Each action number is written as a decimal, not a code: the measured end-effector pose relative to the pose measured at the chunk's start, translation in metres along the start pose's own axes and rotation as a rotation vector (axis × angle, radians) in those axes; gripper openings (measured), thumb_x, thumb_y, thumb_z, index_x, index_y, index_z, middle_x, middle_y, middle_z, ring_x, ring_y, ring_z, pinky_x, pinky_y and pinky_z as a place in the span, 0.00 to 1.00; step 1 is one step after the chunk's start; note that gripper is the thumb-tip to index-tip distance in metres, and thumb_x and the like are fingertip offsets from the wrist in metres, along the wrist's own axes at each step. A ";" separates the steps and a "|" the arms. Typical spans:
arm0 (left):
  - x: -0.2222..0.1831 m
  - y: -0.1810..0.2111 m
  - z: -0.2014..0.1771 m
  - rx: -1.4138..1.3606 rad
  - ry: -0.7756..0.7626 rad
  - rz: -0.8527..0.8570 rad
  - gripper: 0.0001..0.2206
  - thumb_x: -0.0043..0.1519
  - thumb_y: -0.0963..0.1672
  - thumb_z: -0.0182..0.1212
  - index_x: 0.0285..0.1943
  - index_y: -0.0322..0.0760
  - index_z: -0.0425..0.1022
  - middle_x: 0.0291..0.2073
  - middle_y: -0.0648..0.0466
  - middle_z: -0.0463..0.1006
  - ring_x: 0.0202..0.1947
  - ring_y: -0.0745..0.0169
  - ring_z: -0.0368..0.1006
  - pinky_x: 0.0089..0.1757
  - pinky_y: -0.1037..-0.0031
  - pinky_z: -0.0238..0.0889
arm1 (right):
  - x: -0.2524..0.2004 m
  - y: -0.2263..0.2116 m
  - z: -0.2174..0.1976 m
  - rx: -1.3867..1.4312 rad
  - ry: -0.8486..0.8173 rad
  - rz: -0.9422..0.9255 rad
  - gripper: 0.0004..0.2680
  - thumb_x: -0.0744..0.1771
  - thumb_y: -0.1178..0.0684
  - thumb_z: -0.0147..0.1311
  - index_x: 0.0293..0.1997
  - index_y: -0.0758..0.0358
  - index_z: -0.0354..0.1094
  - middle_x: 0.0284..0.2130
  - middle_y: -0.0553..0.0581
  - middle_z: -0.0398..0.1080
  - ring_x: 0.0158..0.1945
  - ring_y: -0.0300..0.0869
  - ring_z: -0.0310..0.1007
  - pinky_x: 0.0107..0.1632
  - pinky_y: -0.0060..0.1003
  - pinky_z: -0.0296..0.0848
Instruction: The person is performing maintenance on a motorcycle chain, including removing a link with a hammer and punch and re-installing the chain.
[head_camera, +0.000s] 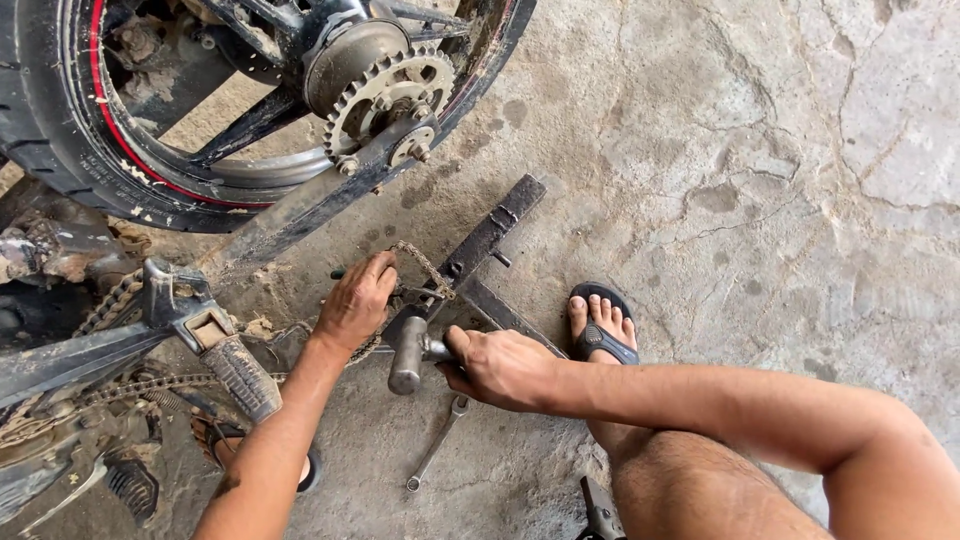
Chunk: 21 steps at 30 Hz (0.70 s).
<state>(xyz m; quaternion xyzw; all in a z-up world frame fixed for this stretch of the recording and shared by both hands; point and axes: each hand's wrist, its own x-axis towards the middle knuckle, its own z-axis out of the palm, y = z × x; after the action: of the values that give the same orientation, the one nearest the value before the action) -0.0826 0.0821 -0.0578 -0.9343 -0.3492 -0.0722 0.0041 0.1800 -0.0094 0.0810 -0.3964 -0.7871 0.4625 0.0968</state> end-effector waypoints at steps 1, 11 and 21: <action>0.001 0.002 -0.003 0.005 0.005 0.003 0.16 0.38 0.35 0.57 0.36 0.31 0.65 0.39 0.46 0.66 0.41 0.49 0.68 0.40 0.66 0.63 | 0.000 0.001 0.002 -0.002 0.009 0.035 0.09 0.63 0.49 0.42 0.34 0.65 0.50 0.22 0.66 0.65 0.27 0.61 0.70 0.29 0.56 0.69; 0.000 0.002 -0.001 0.012 0.003 -0.008 0.11 0.43 0.36 0.51 0.35 0.33 0.64 0.38 0.48 0.65 0.39 0.51 0.68 0.37 0.66 0.64 | -0.001 0.005 0.001 0.043 -0.060 0.228 0.09 0.63 0.48 0.40 0.36 0.63 0.49 0.25 0.67 0.66 0.31 0.62 0.70 0.35 0.57 0.68; 0.014 0.015 -0.027 0.038 -0.026 -0.005 0.09 0.46 0.35 0.51 0.35 0.32 0.65 0.38 0.46 0.65 0.38 0.51 0.68 0.36 0.66 0.65 | -0.001 0.002 -0.003 0.038 -0.022 0.227 0.10 0.64 0.47 0.40 0.37 0.65 0.49 0.25 0.69 0.65 0.32 0.64 0.69 0.35 0.59 0.67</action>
<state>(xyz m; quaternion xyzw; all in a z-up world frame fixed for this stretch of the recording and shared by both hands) -0.0665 0.0783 -0.0282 -0.9340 -0.3529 -0.0533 0.0173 0.1830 -0.0082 0.0815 -0.4761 -0.7293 0.4896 0.0424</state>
